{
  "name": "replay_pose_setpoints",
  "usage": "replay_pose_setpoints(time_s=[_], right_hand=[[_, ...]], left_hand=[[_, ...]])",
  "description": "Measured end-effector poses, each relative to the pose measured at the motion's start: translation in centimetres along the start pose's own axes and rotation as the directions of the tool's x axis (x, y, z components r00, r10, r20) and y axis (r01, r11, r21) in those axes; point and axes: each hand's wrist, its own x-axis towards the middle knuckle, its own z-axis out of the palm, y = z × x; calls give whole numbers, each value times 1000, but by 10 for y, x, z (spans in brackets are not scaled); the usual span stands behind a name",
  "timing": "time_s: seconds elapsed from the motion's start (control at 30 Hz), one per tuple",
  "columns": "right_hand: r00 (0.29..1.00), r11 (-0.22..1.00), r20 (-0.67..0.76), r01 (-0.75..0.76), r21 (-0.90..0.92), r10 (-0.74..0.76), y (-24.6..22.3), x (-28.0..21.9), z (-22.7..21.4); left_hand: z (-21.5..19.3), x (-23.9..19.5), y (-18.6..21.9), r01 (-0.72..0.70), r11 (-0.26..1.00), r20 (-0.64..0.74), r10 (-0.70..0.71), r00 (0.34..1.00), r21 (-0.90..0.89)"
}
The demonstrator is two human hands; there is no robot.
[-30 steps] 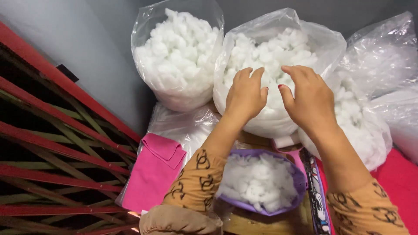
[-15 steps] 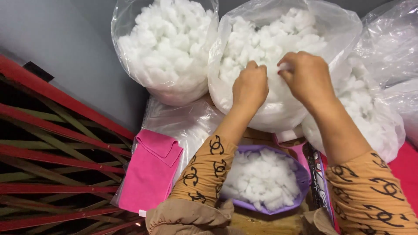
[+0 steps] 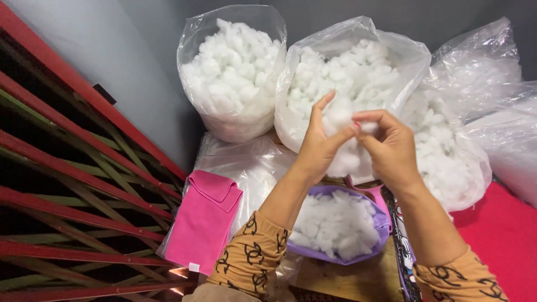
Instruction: The person stuffs white cotton-like filling into a purple fabric pouch, repeatedly taking handfuls from large plastic bags and pressing the material into the pouch. The person then folds the pouch closed and continues to add more filling.
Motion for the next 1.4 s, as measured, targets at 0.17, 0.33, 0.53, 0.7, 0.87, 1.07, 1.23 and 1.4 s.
replay_pose_setpoints(time_s=[0.17, 0.33, 0.53, 0.7, 0.87, 1.07, 1.23, 1.4], right_hand=[[997, 996, -3, 78, -50, -78, -12, 24, 6], [973, 962, -1, 227, -151, -230, -6, 90, -11], [968, 939, -77, 209, -274, -238, 22, 116, -24], [966, 993, -229, -114, 38, 120, 14, 110, -32], [935, 875, -244, -120, 468, 258, 13, 117, -47], [946, 796, -213, -70, 601, 244, -14, 89, -44], [981, 745, -96, -63, 664, 168, -16, 10, -22], [977, 878, 196, 167, -449, -86, 15, -92, -3]], left_hand=[[-7, 51, -42, -132, 990, 12, 133, 991, -38], [-25, 121, -30, -293, 956, 21, 292, 956, 12], [-88, 187, -119, 64, 776, -285, 152, 946, 627], [-84, 162, -100, 155, 571, -256, 101, 961, 806], [-57, 144, -70, -48, 321, -48, 282, 958, 946], [14, 68, 20, 20, 903, -255, 100, 962, 429], [4, 9, -8, 428, 834, 38, -444, 895, -349], [-14, -56, -57, 431, 724, -1, -512, 859, -539]])
